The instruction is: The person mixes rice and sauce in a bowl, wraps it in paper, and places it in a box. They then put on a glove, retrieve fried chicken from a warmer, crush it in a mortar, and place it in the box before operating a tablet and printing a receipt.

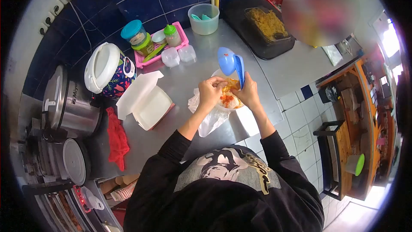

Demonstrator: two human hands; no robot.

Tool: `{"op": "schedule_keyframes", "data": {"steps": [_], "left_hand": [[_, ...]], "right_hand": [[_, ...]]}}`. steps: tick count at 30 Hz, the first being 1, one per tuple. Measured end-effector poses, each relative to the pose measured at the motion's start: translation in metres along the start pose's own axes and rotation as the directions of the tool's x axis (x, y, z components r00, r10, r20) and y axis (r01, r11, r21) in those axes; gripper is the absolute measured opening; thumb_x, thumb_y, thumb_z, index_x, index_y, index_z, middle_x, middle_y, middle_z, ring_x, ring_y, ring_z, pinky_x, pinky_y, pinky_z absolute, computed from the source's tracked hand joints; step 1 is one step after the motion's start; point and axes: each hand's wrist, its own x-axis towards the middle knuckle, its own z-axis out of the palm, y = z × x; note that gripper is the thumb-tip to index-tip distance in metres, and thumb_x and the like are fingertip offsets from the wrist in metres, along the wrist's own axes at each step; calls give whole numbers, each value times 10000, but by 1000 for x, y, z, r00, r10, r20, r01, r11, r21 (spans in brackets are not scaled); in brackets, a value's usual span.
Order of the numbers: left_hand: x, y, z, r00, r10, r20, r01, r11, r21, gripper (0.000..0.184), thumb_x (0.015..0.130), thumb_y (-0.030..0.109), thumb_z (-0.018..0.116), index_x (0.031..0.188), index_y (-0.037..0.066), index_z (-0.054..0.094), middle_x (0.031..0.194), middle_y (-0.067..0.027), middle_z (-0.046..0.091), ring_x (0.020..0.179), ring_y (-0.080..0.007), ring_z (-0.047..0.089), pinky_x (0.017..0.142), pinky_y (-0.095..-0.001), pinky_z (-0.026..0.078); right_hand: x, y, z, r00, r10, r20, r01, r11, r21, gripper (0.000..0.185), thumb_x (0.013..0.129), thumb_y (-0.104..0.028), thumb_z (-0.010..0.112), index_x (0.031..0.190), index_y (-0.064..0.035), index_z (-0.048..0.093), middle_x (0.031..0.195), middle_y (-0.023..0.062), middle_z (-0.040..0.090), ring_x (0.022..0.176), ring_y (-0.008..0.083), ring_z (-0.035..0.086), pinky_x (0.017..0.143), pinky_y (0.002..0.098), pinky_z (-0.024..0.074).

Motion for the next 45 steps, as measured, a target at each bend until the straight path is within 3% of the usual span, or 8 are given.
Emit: {"op": "schedule_keyframes", "data": {"steps": [7,16,19,24,31,34,40,45], "left_hand": [[-6,-4,-4,999,-35,11,35,999,-22,104,797,68,705,854,-19,699,760,-70,705,682,-99,651,656,-240,509],[1,-22,-11,981,-193,4,186,941,-283,214,858,165,690,982,-7,661,915,-79,704,846,-130,660,743,-249,507],[15,-27,-9,890,-444,100,419,713,-563,227,877,184,671,1046,37,637,1037,-56,678,956,-134,633,796,-254,495],[35,13,70,817,-543,195,408,305,-860,184,899,171,638,1069,98,628,1035,-10,659,949,-162,608,831,-329,498],[74,75,385,696,-495,520,651,128,-748,277,860,212,692,1112,123,619,1104,-19,641,958,-183,593,747,-313,468],[83,74,579,445,-533,720,876,91,-474,293,838,232,719,1103,157,618,1066,-20,622,879,-156,586,708,-283,465],[53,30,966,60,-527,848,986,163,31,191,842,165,712,1000,137,608,885,21,619,722,-91,559,609,-228,471],[46,-65,1252,143,-520,842,958,288,15,182,821,155,731,925,106,590,870,-14,620,745,-112,584,598,-225,485]], "right_hand": [[-3,-7,-8,997,32,65,-32,999,-2,556,574,-73,836,990,24,480,788,199,645,770,346,666,669,404,521],[4,36,-38,983,177,47,-145,596,789,460,760,-63,773,1053,25,430,1038,208,655,901,224,662,758,319,546],[-1,67,-79,959,264,97,-225,511,829,395,819,-91,725,1034,-18,401,1052,212,639,892,234,659,757,323,538],[-24,167,-175,890,438,124,-295,346,891,337,838,-99,706,1002,-28,421,981,175,646,828,214,658,712,318,537],[-99,369,-336,754,651,89,-325,252,912,384,778,-27,743,957,-50,404,861,169,651,755,210,655,672,320,541],[-155,463,-400,654,757,1,-344,296,891,396,779,-26,741,982,-22,401,857,167,660,746,211,660,654,305,537],[-272,592,-484,214,951,-222,-281,278,919,341,808,-9,684,1002,-25,404,887,191,673,727,205,662,627,289,540],[-366,643,-476,-148,953,-264,-239,224,945,332,811,-42,696,992,-39,417,856,177,668,687,205,659,598,301,546]]}}
